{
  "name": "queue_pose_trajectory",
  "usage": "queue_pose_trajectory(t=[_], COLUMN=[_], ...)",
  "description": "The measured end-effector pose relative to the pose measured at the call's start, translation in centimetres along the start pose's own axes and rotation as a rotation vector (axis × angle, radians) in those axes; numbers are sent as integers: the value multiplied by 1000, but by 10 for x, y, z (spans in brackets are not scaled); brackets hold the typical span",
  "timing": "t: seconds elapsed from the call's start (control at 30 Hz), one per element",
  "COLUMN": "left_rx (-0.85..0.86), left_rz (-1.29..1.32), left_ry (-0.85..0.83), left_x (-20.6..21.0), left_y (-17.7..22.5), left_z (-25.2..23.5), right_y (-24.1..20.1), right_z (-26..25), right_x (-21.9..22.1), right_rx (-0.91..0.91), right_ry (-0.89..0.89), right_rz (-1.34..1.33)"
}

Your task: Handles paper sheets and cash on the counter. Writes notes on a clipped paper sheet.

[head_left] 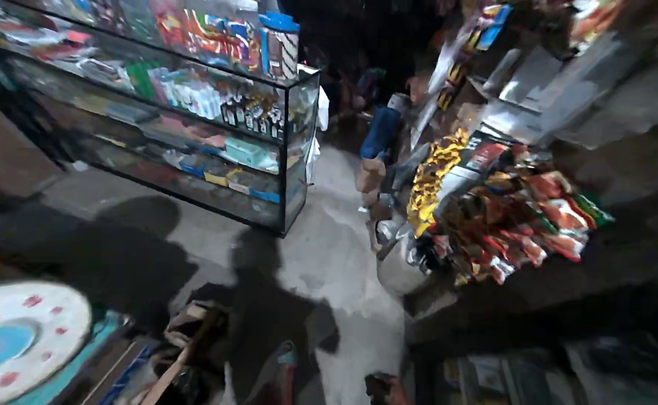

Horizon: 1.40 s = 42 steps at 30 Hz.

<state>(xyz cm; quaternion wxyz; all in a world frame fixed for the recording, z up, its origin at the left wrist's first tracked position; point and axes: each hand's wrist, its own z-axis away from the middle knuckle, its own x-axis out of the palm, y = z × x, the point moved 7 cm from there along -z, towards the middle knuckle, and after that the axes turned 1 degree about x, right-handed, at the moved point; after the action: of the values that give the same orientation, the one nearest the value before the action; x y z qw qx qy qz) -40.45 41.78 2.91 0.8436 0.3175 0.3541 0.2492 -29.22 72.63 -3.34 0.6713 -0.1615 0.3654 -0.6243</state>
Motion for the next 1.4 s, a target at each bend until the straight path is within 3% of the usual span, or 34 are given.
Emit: queue_pose_trajectory(t=[0.07,0.13,0.23,0.3,0.37,0.5,0.67,0.73,0.9,1.03,1.1,1.23,1.4], left_rx=[-83,183,507,671,647,367,491,461,417,590,615,617,630], left_rz=[-55,3,67,51,78,-39,-14,58,337,442,419,400,354], left_ry=[-152,-35,-58,-172,-296,-459,-448,-376,-7,72,-15,-178,-235], left_x=[-22,-30,-29,-32,-42,-47,-20,-38,-70,-119,-138,-167,-192], left_y=[74,129,206,245,291,394,449,485,529,575,607,687,720], left_z=[-44,-103,-186,-232,-274,-369,-532,-578,-698,-809,-870,-947,-1032], right_y=[-81,-155,-233,-272,-304,-341,-395,-444,-565,-643,-673,-731,-794], right_z=[-54,-93,-133,-151,-177,-264,-396,-445,-548,-646,-692,-746,-833], right_x=[-2,-15,-51,-81,-118,-192,-292,-325,-386,-424,-446,-507,-563], right_rx=[-153,-264,-325,-309,-284,-275,-235,-297,-448,-496,-497,-486,-457], right_ry=[-83,-147,-127,-57,34,131,100,47,-74,-24,33,190,192], right_rz=[-38,-127,-248,-248,-223,-253,-206,-113,26,7,-32,-27,-242])
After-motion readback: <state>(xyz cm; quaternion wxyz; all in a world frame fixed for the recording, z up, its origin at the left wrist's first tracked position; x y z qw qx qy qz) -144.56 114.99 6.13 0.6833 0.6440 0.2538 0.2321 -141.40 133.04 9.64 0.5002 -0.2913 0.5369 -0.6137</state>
